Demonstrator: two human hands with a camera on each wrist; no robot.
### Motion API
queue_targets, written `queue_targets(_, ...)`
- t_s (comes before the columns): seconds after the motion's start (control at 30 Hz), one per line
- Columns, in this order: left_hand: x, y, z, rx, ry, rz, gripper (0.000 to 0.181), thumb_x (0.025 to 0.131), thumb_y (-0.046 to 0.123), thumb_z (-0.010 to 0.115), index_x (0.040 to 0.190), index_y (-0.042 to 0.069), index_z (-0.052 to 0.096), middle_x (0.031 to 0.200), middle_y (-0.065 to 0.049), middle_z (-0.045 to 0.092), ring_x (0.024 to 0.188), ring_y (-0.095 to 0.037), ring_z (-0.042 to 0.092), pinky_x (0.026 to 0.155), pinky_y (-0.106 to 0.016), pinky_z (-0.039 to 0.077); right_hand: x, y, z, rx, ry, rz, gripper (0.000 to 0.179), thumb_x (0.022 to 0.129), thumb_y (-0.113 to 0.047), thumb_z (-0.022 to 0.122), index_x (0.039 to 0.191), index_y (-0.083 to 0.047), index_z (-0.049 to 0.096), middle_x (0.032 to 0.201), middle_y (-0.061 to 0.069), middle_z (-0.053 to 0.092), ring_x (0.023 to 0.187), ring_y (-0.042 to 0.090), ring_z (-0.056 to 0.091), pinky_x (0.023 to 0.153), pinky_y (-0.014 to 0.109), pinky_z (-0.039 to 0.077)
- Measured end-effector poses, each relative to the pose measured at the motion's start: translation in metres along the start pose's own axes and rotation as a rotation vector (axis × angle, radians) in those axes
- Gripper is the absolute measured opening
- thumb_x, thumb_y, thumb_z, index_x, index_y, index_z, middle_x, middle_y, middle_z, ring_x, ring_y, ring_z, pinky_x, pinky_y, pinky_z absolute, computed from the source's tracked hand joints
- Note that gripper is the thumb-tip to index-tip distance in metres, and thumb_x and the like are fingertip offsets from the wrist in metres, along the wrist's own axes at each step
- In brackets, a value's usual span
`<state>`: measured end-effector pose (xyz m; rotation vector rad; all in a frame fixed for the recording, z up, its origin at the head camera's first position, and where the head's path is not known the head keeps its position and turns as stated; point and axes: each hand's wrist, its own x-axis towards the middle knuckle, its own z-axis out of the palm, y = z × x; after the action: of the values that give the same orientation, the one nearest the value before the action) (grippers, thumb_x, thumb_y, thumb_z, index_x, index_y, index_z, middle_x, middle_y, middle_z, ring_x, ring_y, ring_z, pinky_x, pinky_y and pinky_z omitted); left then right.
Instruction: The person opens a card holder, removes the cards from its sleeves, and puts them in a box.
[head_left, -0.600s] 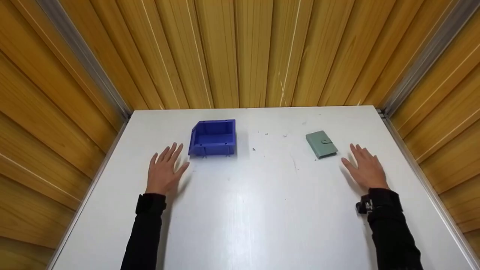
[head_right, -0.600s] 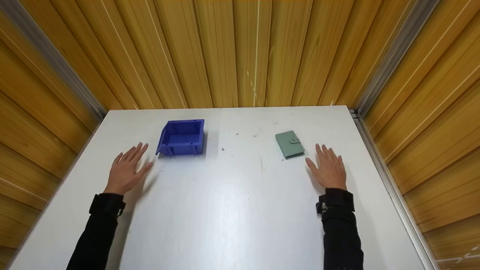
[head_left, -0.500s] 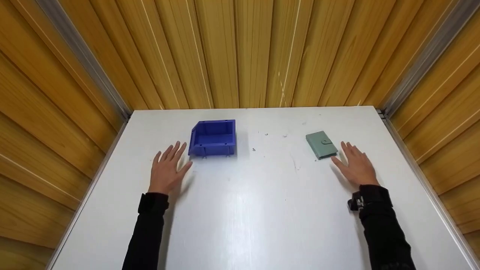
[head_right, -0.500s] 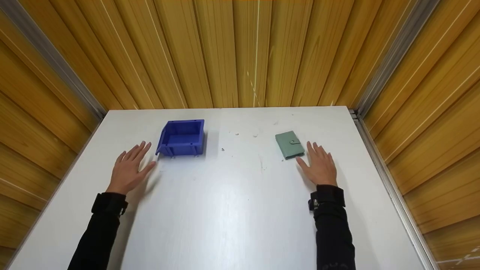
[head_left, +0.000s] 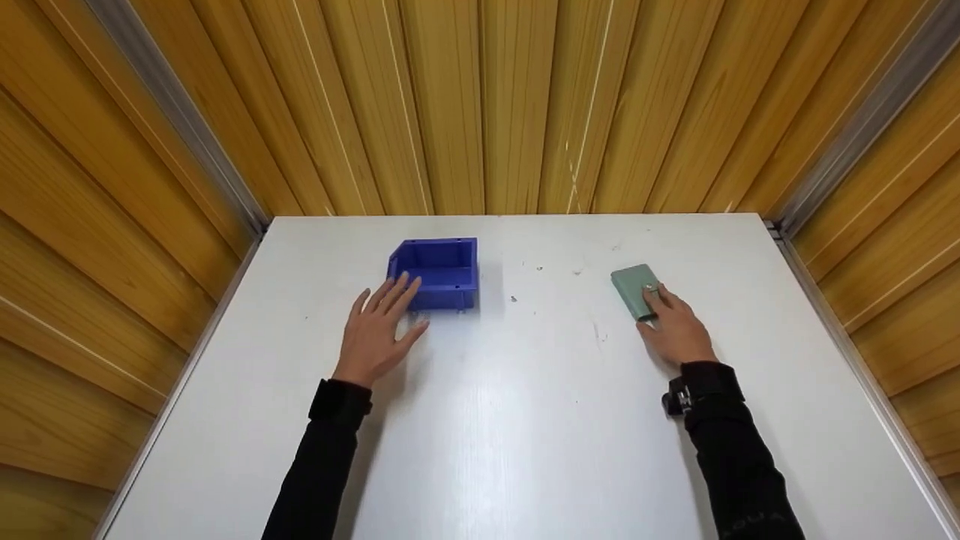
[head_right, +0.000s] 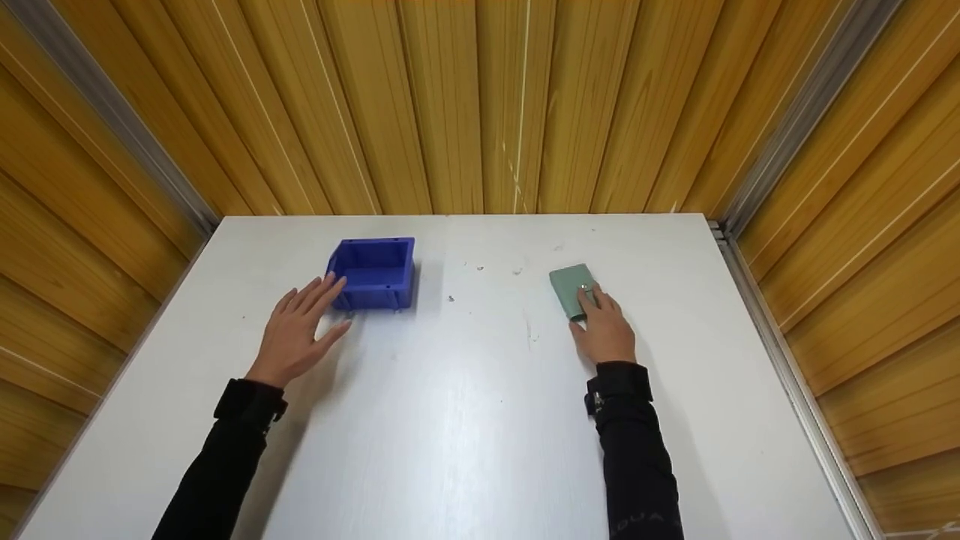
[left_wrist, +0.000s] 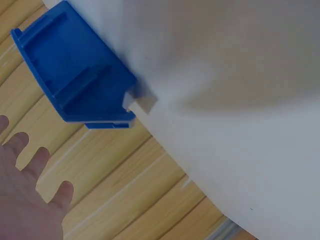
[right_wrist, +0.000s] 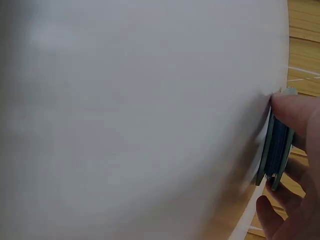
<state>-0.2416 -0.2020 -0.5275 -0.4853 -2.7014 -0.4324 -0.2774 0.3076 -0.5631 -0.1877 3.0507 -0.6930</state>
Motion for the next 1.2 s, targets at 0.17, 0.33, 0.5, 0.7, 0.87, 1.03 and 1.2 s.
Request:
queue_targets(0.17,0.011,0.033,0.006,0.009,-0.005,0.087,0.069,0.101,0.055,0.056,0.162,0.026,0.037,0.167,0.0,0.036,0.154,-0.027,0.035,0.126,-0.053,0.022,-0.002,-0.018,0.001,0.009,-0.085,-0.044,0.067,0.104,-0.027,0.061,0.161,-0.006,0.033,0.169,0.025,0.02,0.151,0.052,0.025,0.116,0.066,0.031)
queue_targets(0.33,0.02,0.07,0.022,0.011,-0.03,0.168,0.066,0.104,0.054,0.052,0.162,0.027,0.036,0.168,0.002,0.036,0.155,-0.022,0.034,0.126,-0.05,0.025,-0.006,-0.043,0.009,0.025,-0.112,-0.112,0.065,0.103,-0.028,0.063,0.159,-0.007,0.037,0.169,0.021,0.024,0.152,0.048,0.028,0.117,0.063,0.033)
queue_targets(0.5,0.026,0.105,0.048,-0.023,-0.075,0.231,0.06,0.106,0.047,0.053,0.161,0.027,0.038,0.165,0.001,0.04,0.15,-0.023,0.042,0.121,-0.05,0.033,-0.01,-0.063,0.019,0.019,-0.114,-0.154,0.062,0.103,-0.029,0.065,0.157,-0.009,0.042,0.168,0.018,0.03,0.151,0.046,0.032,0.116,0.062,0.036)
queue_targets(0.7,0.028,0.134,0.076,0.011,-0.221,0.221,0.057,0.106,0.045,0.056,0.158,0.026,0.043,0.162,-0.004,0.045,0.143,-0.025,0.05,0.114,-0.047,0.042,-0.016,-0.082,0.027,0.007,-0.131,-0.183,0.062,0.101,-0.031,0.068,0.156,-0.013,0.046,0.166,0.017,0.034,0.149,0.044,0.037,0.113,0.061,0.039)
queue_targets(0.87,0.031,0.145,0.085,0.013,-0.296,0.133,0.056,0.105,0.044,0.058,0.154,0.021,0.049,0.153,-0.02,0.053,0.133,-0.032,0.059,0.11,-0.047,0.046,-0.019,-0.096,0.032,0.007,-0.131,-0.224,0.06,0.099,-0.031,0.07,0.153,-0.014,0.05,0.163,0.016,0.039,0.146,0.042,0.042,0.111,0.059,0.043)
queue_targets(1.03,0.037,0.157,0.088,-0.011,-0.328,0.088,0.059,0.103,0.045,0.06,0.149,0.008,0.053,0.138,-0.015,0.067,0.124,-0.031,0.063,0.105,-0.044,0.05,-0.021,-0.107,0.035,0.015,-0.139,-0.271,0.059,0.098,-0.029,0.072,0.151,-0.012,0.053,0.158,0.019,0.045,0.142,0.04,0.047,0.111,0.055,0.044)
queue_targets(1.2,0.039,0.166,0.091,-0.037,-0.321,0.098,0.061,0.101,0.042,0.066,0.145,0.001,0.055,0.133,-0.015,0.069,0.119,-0.031,0.064,0.098,-0.042,0.053,-0.022,-0.112,0.037,0.006,-0.141,-0.305,0.058,0.097,-0.025,0.073,0.149,-0.008,0.054,0.151,0.022,0.05,0.136,0.041,0.051,0.109,0.054,0.045)
